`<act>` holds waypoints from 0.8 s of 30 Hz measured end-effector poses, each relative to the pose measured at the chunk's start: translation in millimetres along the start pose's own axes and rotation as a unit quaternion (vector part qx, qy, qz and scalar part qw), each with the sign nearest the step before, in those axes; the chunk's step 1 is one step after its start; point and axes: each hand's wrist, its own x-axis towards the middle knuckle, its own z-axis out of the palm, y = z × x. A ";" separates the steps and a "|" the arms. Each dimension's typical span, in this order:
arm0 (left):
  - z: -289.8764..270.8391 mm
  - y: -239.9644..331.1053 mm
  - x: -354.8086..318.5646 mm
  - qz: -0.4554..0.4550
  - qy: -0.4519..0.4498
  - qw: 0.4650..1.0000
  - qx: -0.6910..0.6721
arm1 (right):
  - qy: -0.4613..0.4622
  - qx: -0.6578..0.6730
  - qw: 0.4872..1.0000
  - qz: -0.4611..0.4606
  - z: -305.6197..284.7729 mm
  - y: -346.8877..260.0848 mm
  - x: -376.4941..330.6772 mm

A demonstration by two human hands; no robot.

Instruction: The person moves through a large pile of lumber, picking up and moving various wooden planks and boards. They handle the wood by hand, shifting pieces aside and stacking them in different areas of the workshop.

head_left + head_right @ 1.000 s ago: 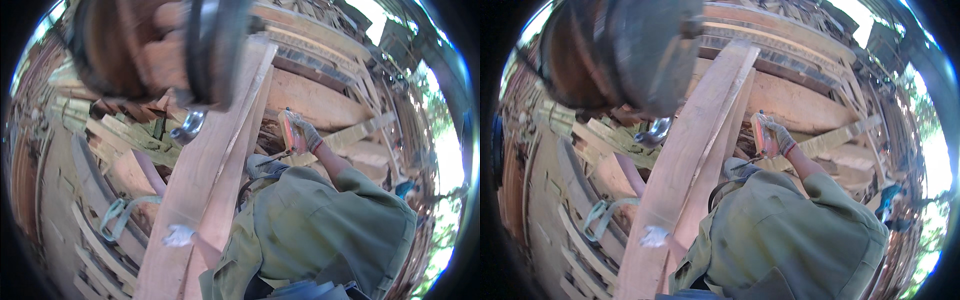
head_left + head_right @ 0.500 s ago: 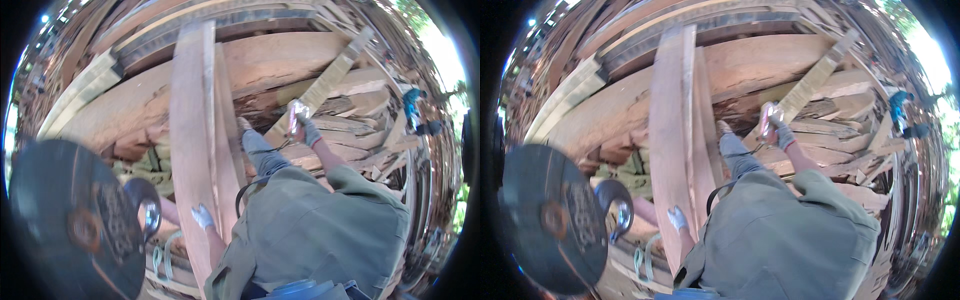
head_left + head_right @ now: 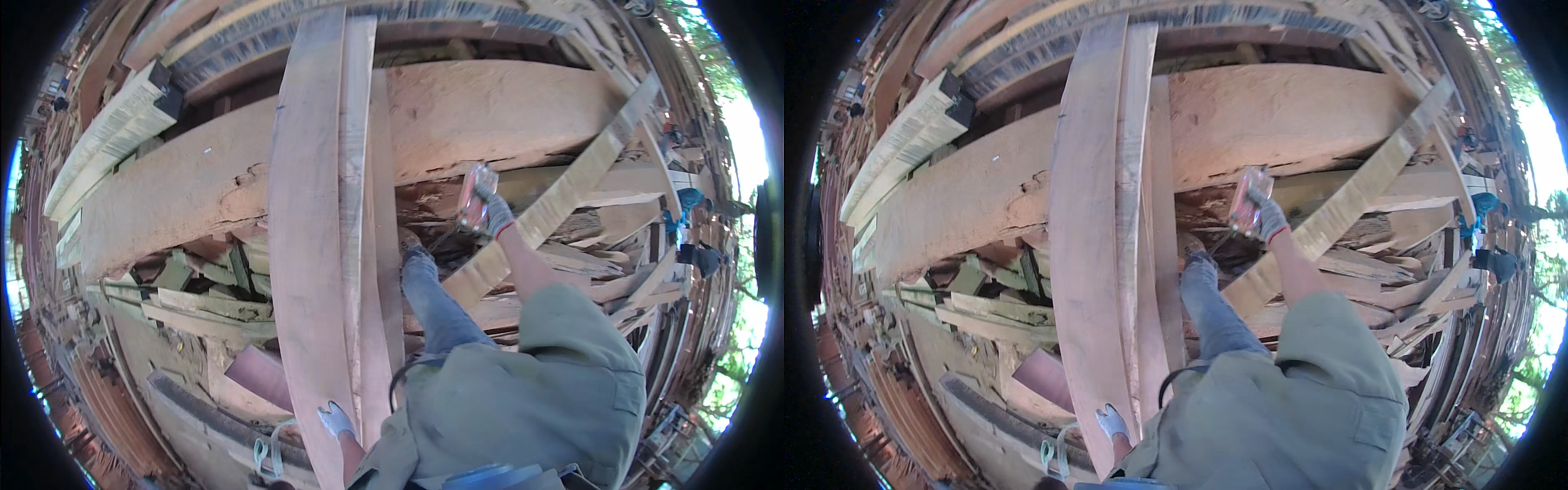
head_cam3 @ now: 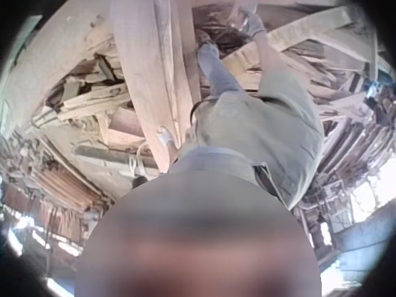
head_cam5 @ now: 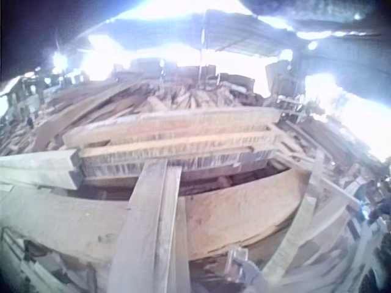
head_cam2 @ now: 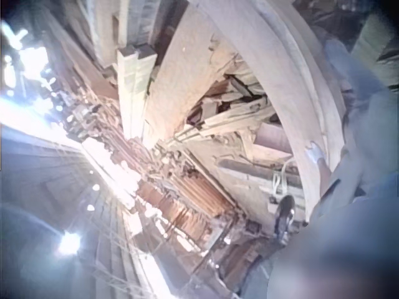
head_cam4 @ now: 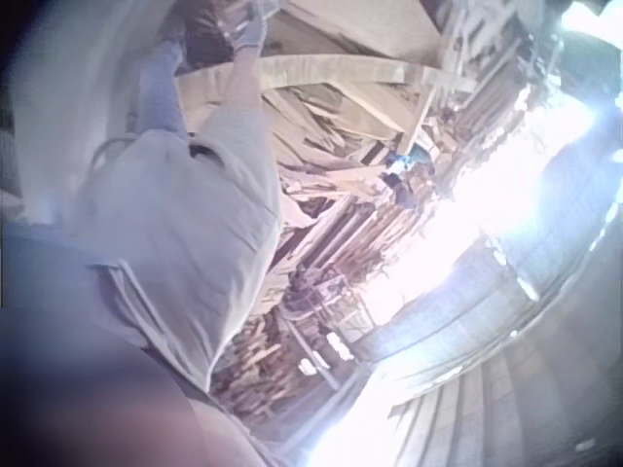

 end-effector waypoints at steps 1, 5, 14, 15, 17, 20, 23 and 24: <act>-4.2 20.6 9.2 0.014 0.011 1.000 0.024 | 0.012 -0.003 1.000 -0.009 5.8 -8.2 28.8; -24.0 107.6 56.8 0.050 0.059 0.996 0.054 | 0.040 -0.022 0.998 -0.052 13.5 -31.8 138.6; -7.6 187.2 152.7 0.038 0.076 0.996 -0.040 | 0.173 -0.245 0.953 -0.039 -15.0 -68.1 329.9; -3.0 183.6 154.9 0.041 0.088 0.992 -0.074 | 0.139 -0.261 0.954 -0.044 -24.1 -71.4 349.0; -3.5 175.4 154.7 0.076 0.080 0.994 0.026 | 0.090 -0.280 0.954 -0.053 -41.8 -75.9 390.5; -4.8 174.1 147.0 0.043 0.069 0.993 -0.085 | -0.005 -0.211 0.977 -0.042 -58.4 -90.2 429.6; -10.5 184.5 143.3 0.065 0.075 0.994 0.043 | 0.248 -0.588 0.766 -0.079 -42.9 -97.1 414.5; -12.0 186.9 141.7 0.063 0.063 0.995 0.040 | 0.324 -0.713 0.601 -0.158 -27.8 -98.4 395.6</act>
